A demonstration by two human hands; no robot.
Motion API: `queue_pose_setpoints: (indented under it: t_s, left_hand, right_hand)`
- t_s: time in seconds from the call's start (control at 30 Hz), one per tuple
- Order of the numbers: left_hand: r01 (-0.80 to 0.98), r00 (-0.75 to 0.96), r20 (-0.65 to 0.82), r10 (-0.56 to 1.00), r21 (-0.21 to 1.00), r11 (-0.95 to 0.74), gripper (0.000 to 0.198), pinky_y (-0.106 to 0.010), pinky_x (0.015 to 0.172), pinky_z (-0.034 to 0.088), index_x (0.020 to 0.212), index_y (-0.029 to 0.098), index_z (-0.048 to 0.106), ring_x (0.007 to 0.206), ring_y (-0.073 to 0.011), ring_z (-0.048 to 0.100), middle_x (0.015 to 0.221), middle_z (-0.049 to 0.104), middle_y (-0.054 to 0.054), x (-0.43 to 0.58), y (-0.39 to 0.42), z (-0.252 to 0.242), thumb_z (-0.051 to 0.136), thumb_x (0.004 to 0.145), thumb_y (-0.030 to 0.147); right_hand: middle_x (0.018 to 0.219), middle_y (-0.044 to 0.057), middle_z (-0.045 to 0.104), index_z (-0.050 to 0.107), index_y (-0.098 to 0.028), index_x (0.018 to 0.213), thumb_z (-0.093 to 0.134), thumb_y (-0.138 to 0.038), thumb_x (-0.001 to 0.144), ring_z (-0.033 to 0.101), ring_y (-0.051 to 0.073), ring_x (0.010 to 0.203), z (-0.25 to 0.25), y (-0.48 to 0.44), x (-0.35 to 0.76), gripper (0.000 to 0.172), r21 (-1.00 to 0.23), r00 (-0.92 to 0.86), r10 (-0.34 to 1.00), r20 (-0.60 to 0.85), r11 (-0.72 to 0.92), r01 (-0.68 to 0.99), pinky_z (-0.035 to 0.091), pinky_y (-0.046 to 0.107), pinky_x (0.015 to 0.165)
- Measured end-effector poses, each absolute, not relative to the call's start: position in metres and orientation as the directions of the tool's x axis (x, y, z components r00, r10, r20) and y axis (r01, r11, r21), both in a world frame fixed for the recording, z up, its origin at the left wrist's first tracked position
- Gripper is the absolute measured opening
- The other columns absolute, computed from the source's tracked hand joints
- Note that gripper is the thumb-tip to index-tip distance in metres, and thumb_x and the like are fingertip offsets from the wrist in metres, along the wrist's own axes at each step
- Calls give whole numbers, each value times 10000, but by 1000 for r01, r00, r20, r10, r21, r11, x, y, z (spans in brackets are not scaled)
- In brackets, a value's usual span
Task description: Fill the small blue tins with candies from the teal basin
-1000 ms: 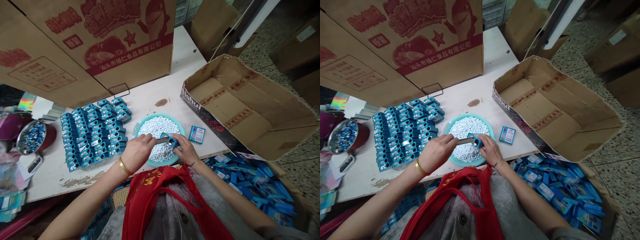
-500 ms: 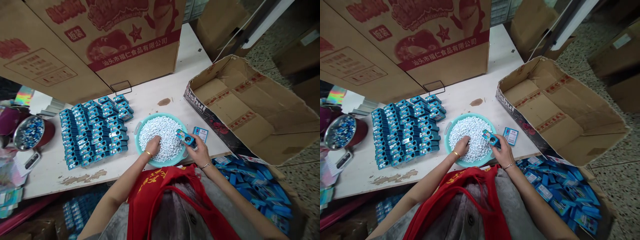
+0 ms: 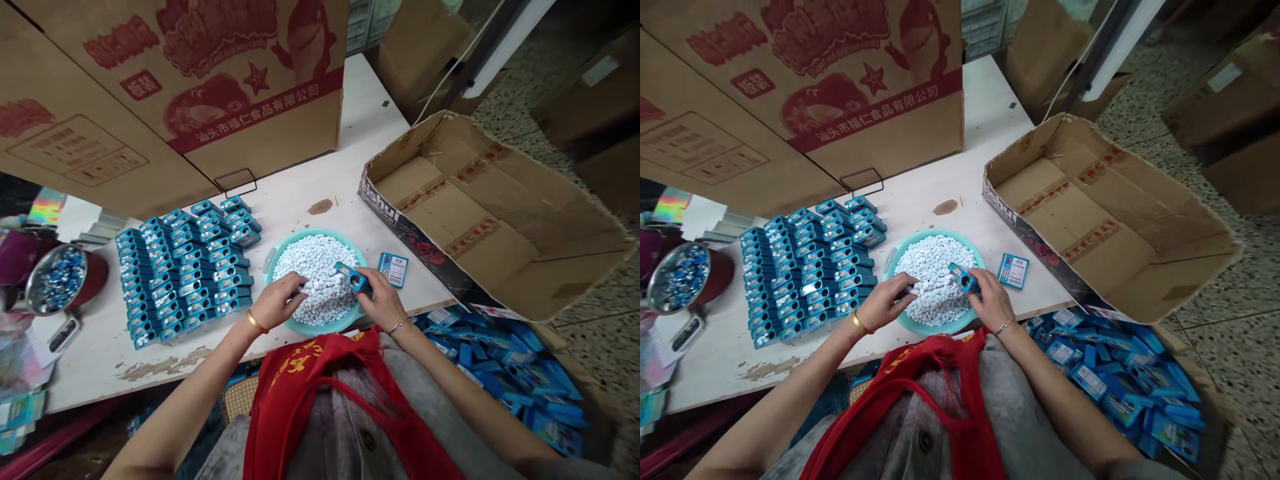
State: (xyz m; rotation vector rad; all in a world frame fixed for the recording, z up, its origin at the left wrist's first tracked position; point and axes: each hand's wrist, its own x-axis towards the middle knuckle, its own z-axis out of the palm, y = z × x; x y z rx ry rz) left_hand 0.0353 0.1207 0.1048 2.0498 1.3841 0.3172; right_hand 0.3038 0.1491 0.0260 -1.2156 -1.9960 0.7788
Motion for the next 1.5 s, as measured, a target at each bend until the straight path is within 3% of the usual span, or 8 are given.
queue_pose_setpoints:
  t_s: [0.3, 0.43, 0.7, 0.77, 0.9, 1.1, 1.27, 1.5]
  left_hand:
    - [922, 364, -471, 803, 61, -383, 167, -333, 657, 511, 1030, 134, 554, 850, -239, 627, 948, 615, -97, 93, 144, 191, 416, 937, 127]
    - [895, 367, -511, 777, -33, -444, 216, -350, 639, 531, 1000, 125, 576, 870, -263, 630, 937, 613, -106, 112, 143, 211, 371, 943, 86]
    - [878, 446, -443, 777, 46, -477, 194, -356, 651, 529, 985, 146, 595, 822, -242, 615, 902, 606, -78, 86, 143, 215, 408, 938, 121]
    - [886, 465, -348, 814, 178, -429, 156, -340, 664, 529, 1038, 155, 565, 837, -222, 613, 995, 595, -83, 69, 145, 202, 465, 940, 226]
    - [802, 505, -173, 846, 456, -386, 582, -370, 784, 532, 1289, 182, 398, 1084, -272, 571, 1313, 464, -148, 49, 152, 151, 624, 841, 478]
    - [742, 507, -182, 843, 589, -319, 230, -301, 714, 471, 1044, 180, 498, 825, -188, 567, 967, 580, -62, 50, 158, 108, 560, 889, 337]
    - [849, 177, -35, 984, 512, -135, 240, -286, 751, 444, 1009, 187, 520, 823, -176, 536, 913, 566, -35, -4, 177, 112, 622, 859, 345]
    - [952, -186, -166, 969, 213, 219, 228, -280, 746, 438, 986, 167, 547, 859, -207, 572, 966, 584, -62, -100, 196, 60, 657, 808, 258]
  right_hand:
    - [1195, 115, 621, 507, -215, 1252, 499, -90, 786, 575, 278, 1146, 29, 147, 286, 483, -777, -433, 853, 291, 474, 414, 490, 493, 997]
    - [1220, 117, 607, 493, -223, 1268, 501, -95, 794, 563, 278, 1166, 28, 145, 283, 492, -796, -434, 853, 290, 467, 386, 484, 505, 1004]
    - [1237, 105, 598, 469, -245, 1303, 499, -92, 806, 552, 260, 1195, 26, 146, 282, 521, -842, -430, 859, 278, 434, 322, 459, 491, 1034]
    - [1241, 103, 597, 466, -248, 1311, 504, -103, 808, 553, 260, 1198, 26, 145, 280, 525, -844, -440, 853, 281, 437, 309, 462, 478, 1032]
    - [1242, 102, 592, 480, -249, 1300, 544, -156, 822, 567, 256, 1180, 29, 144, 270, 492, -831, -473, 839, 269, 450, 326, 496, 432, 989]
    - [1232, 108, 579, 438, -233, 1335, 571, -345, 865, 569, 256, 1147, 22, 165, 290, 501, -805, -428, 886, 178, 381, 454, 505, 417, 968]
    - [1335, 205, 461, 411, -164, 1378, 497, -261, 825, 413, 383, 1286, -15, 197, 364, 568, -694, -216, 976, 6, 160, 702, 365, 599, 1045]
    - [1517, 171, 344, 467, -200, 1357, 630, -239, 576, 185, 418, 1438, -73, 199, 394, 798, -624, -301, 927, -225, 100, 775, 137, 667, 1119]
